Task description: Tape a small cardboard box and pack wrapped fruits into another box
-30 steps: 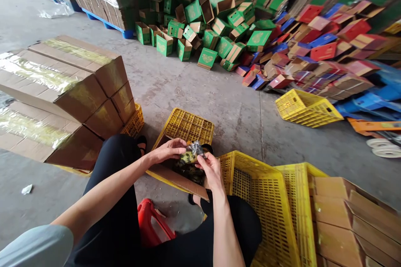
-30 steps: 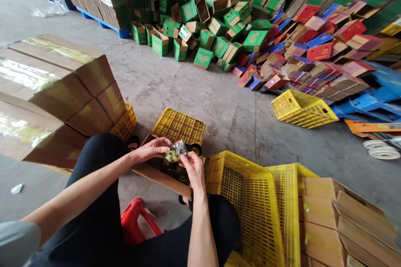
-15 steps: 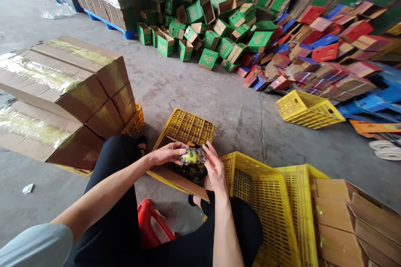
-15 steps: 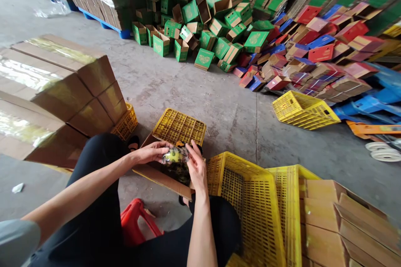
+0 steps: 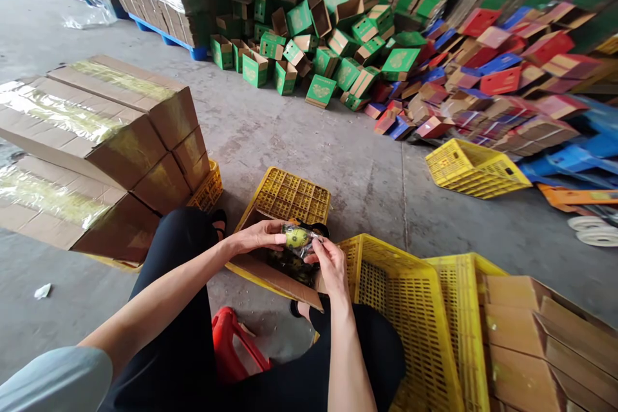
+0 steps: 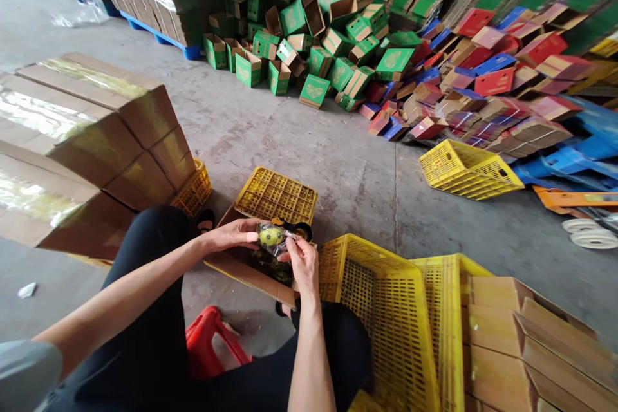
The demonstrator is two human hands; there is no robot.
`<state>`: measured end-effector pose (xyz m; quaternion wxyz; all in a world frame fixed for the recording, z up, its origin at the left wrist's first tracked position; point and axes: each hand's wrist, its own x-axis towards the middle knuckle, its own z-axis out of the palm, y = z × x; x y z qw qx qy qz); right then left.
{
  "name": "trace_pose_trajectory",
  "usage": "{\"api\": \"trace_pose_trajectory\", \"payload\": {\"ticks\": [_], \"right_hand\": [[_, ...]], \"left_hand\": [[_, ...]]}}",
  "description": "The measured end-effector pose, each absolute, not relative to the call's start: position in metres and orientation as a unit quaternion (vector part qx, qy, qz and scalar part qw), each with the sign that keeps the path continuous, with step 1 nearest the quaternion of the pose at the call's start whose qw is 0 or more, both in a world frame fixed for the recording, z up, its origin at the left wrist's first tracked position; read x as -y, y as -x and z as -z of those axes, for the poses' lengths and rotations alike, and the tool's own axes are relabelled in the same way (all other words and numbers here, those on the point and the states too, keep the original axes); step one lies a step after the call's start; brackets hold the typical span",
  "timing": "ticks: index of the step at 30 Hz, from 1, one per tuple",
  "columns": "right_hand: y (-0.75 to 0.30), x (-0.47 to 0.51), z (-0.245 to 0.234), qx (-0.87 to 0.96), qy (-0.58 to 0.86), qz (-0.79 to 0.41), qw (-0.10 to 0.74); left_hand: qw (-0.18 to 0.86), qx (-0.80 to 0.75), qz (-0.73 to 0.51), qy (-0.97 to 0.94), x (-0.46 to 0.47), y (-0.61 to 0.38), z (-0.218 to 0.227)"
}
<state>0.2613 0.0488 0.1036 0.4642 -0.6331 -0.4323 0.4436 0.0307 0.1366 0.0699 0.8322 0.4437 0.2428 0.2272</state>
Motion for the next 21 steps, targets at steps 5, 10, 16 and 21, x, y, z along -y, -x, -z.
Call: {"api": "trace_pose_trajectory", "payload": {"ticks": [5,10,16,21], "right_hand": [[-0.2582,-0.0495,-0.1053,0.434,0.638,-0.439,0.459],[-0.261,-0.0503,-0.105,0.48,0.647,-0.403,0.436],[-0.261,-0.0496,-0.1038,0.496,0.652,-0.381,0.429],[-0.2596,-0.0499,-0.0972,0.477,0.632,-0.418,0.445]], "left_hand": [[0.789,-0.293,-0.239,-0.485,-0.1388,-0.0321,-0.0637],[0.76,-0.317,-0.255,-0.507,-0.1391,-0.0322,-0.0603],[0.752,-0.308,-0.249,-0.526,-0.1416,-0.0311,-0.065],[0.776,-0.292,-0.235,-0.508,-0.1398,-0.0333,-0.0685]]}}
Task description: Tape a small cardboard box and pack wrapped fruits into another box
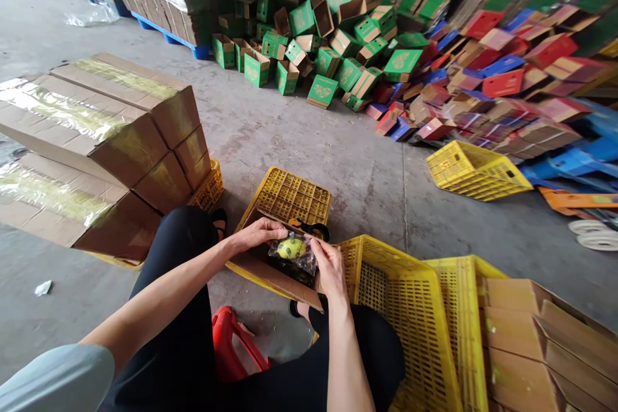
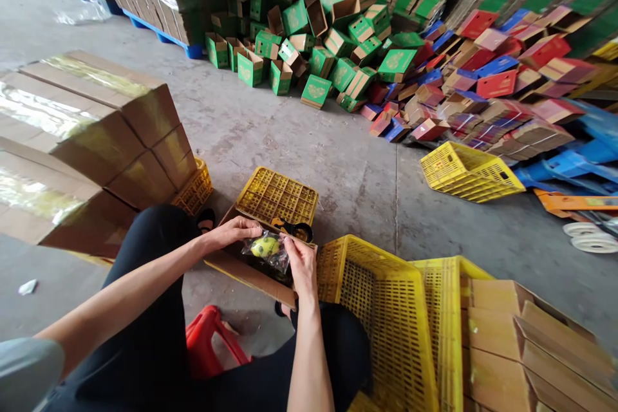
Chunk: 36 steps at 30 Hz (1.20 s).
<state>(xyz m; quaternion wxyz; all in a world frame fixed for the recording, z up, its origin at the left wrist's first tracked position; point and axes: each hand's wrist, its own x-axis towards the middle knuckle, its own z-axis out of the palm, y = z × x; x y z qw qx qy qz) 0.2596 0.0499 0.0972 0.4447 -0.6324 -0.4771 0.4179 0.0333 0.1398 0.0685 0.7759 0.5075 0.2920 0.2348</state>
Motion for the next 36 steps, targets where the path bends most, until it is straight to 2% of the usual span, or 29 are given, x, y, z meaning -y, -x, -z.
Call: {"api": "trace_pose_trajectory", "payload": {"ticks": [5,11,16,19,23,30,33,36], "right_hand": [[-0.266,-0.052,-0.086,0.478,0.66,-0.36,0.455],[-0.273,-0.053,-0.074,0.483,0.689,-0.31,0.443],[-0.27,-0.053,-0.082,0.46,0.654,-0.348,0.489],[-0.267,-0.052,-0.093,0.505,0.59,-0.404,0.482],[-0.262,-0.051,-0.101,0.537,0.559,-0.416,0.476],[-0.261,-0.051,-0.102,0.53,0.644,-0.314,0.452],[-0.259,-0.05,-0.101,0.499,0.691,-0.31,0.422],[-0.256,-0.049,-0.098,0.494,0.714,-0.305,0.392]], "left_hand": [[0.828,-0.294,-0.207,-0.431,-0.134,-0.035,-0.072],[0.853,-0.247,-0.153,-0.433,-0.131,-0.035,-0.074],[0.856,-0.256,-0.182,-0.412,-0.133,-0.034,-0.074],[0.853,-0.283,-0.206,-0.388,-0.137,-0.032,-0.072],[0.852,-0.306,-0.203,-0.373,-0.138,-0.031,-0.069],[0.853,-0.253,-0.216,-0.403,-0.13,-0.031,-0.072],[0.838,-0.195,-0.213,-0.463,-0.13,-0.034,-0.074],[0.807,-0.222,-0.211,-0.506,-0.13,-0.037,-0.076]]}}
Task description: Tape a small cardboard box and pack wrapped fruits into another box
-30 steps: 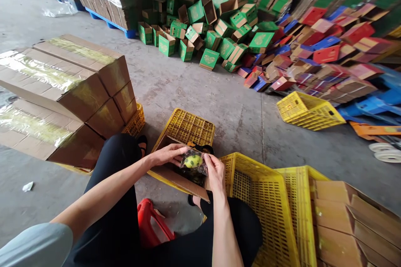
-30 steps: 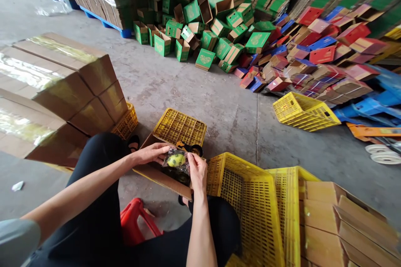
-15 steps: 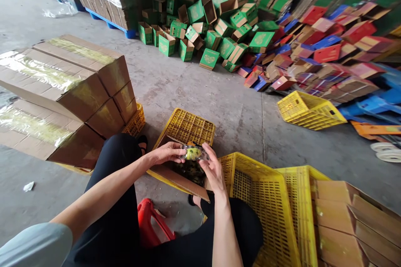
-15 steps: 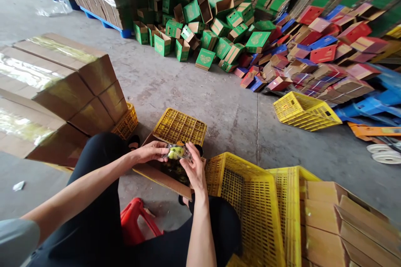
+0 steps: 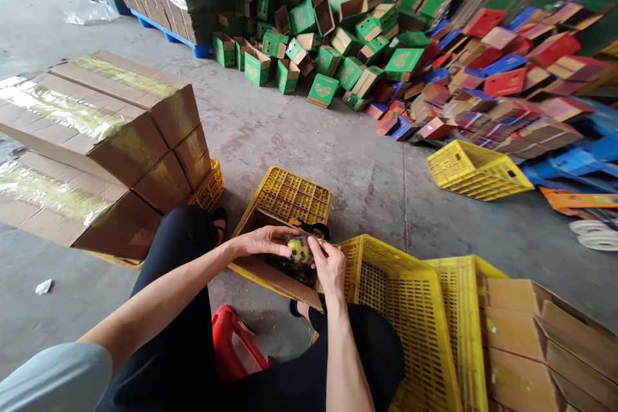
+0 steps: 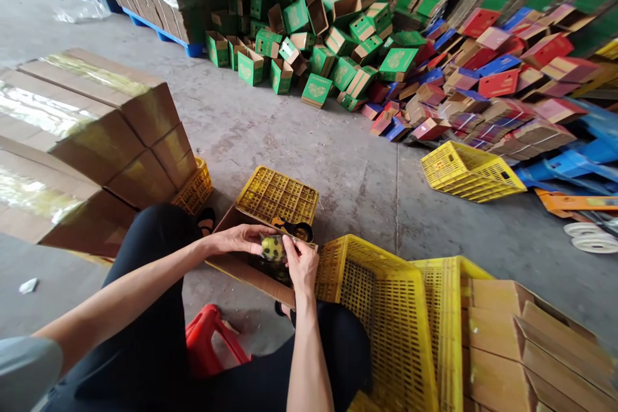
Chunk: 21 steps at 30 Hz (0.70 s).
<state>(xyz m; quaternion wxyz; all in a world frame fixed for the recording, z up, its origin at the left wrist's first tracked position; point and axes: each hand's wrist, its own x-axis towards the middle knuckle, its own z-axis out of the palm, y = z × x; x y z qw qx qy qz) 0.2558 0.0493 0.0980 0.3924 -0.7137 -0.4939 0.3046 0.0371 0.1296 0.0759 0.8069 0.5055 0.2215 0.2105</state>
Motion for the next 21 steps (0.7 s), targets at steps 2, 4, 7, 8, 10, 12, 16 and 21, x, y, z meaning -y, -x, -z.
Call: {"api": "trace_pose_trajectory", "payload": {"ticks": [2,4,7,8,10,12,16,21], "right_hand": [[-0.254,-0.05,-0.095,0.507,0.718,-0.29,0.378],[-0.253,-0.051,-0.093,0.508,0.721,-0.29,0.372],[-0.252,-0.053,-0.093,0.486,0.72,-0.332,0.368],[-0.252,-0.053,-0.094,0.477,0.719,-0.349,0.367],[-0.252,-0.054,-0.094,0.458,0.718,-0.375,0.366],[-0.254,-0.055,-0.091,0.45,0.714,-0.387,0.371],[-0.26,-0.057,-0.078,0.481,0.695,-0.387,0.368],[-0.266,-0.056,-0.063,0.593,0.682,-0.33,0.274]], "left_hand": [[0.78,-0.262,-0.207,-0.529,-0.129,-0.038,-0.076],[0.764,-0.284,-0.197,-0.545,-0.129,-0.038,-0.075],[0.746,-0.304,-0.195,-0.56,-0.131,-0.036,-0.071],[0.735,-0.313,-0.201,-0.567,-0.133,-0.035,-0.07],[0.7,-0.337,-0.206,-0.594,-0.139,-0.031,-0.066],[0.634,-0.367,-0.205,-0.649,-0.145,-0.026,-0.063],[0.459,-0.44,-0.177,-0.751,-0.154,-0.016,-0.057],[0.317,-0.482,-0.157,-0.802,-0.149,-0.013,-0.048]]}}
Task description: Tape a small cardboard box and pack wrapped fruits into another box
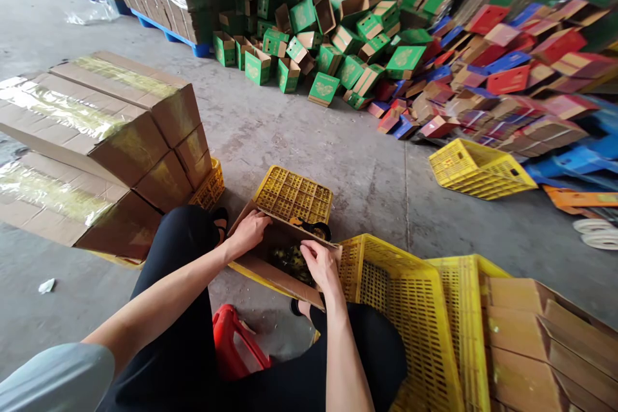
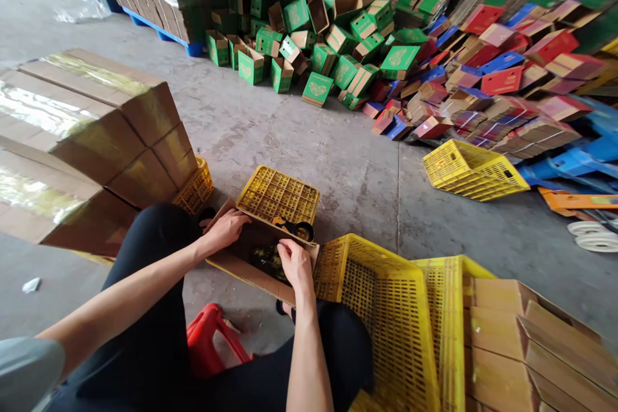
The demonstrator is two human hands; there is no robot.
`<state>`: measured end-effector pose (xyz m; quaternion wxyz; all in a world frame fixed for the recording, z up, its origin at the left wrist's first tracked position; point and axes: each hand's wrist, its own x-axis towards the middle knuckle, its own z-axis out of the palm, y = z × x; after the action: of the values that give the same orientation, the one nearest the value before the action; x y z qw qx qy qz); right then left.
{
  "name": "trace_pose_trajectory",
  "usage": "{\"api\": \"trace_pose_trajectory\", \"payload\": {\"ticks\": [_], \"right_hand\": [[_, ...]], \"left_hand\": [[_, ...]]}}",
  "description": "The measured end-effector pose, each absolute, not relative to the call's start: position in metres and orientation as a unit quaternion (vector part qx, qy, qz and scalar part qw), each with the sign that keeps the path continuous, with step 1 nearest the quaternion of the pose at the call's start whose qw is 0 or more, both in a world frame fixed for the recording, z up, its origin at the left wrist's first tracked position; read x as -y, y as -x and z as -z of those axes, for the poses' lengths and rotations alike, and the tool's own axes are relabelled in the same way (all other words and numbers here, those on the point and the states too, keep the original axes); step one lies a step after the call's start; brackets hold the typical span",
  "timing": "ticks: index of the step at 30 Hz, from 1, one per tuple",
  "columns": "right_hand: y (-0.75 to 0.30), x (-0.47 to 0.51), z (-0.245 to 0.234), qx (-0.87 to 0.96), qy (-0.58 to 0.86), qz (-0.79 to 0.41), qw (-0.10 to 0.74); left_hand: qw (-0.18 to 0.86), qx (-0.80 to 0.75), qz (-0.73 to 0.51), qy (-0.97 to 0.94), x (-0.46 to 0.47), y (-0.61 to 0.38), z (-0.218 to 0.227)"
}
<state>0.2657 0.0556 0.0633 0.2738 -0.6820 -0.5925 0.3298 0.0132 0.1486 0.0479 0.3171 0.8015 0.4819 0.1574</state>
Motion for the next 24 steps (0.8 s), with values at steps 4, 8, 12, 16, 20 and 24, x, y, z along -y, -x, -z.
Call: {"api": "trace_pose_trajectory", "payload": {"ticks": [4,8,12,16,20,24], "right_hand": [[-0.264,-0.056,-0.061,0.651,0.682,-0.277,0.183],[-0.266,-0.056,-0.061,0.663,0.694,-0.247,0.134],[-0.272,-0.05,-0.063,0.68,0.68,-0.256,0.093],[-0.275,-0.042,-0.063,0.695,0.656,-0.285,0.073],[-0.273,-0.04,-0.063,0.69,0.663,-0.277,0.087],[-0.272,-0.042,-0.068,0.674,0.679,-0.272,0.101]], "left_hand": [[0.381,-0.404,-0.123,-0.823,-0.143,-0.026,-0.038],[0.478,-0.244,-0.072,-0.841,-0.135,-0.047,-0.027],[0.479,-0.195,-0.011,-0.856,-0.125,-0.058,-0.017],[0.409,-0.277,0.016,-0.869,-0.12,-0.055,-0.011],[0.382,-0.3,0.014,-0.874,-0.119,-0.051,-0.008],[0.365,-0.361,0.006,-0.858,-0.121,-0.053,-0.006]]}}
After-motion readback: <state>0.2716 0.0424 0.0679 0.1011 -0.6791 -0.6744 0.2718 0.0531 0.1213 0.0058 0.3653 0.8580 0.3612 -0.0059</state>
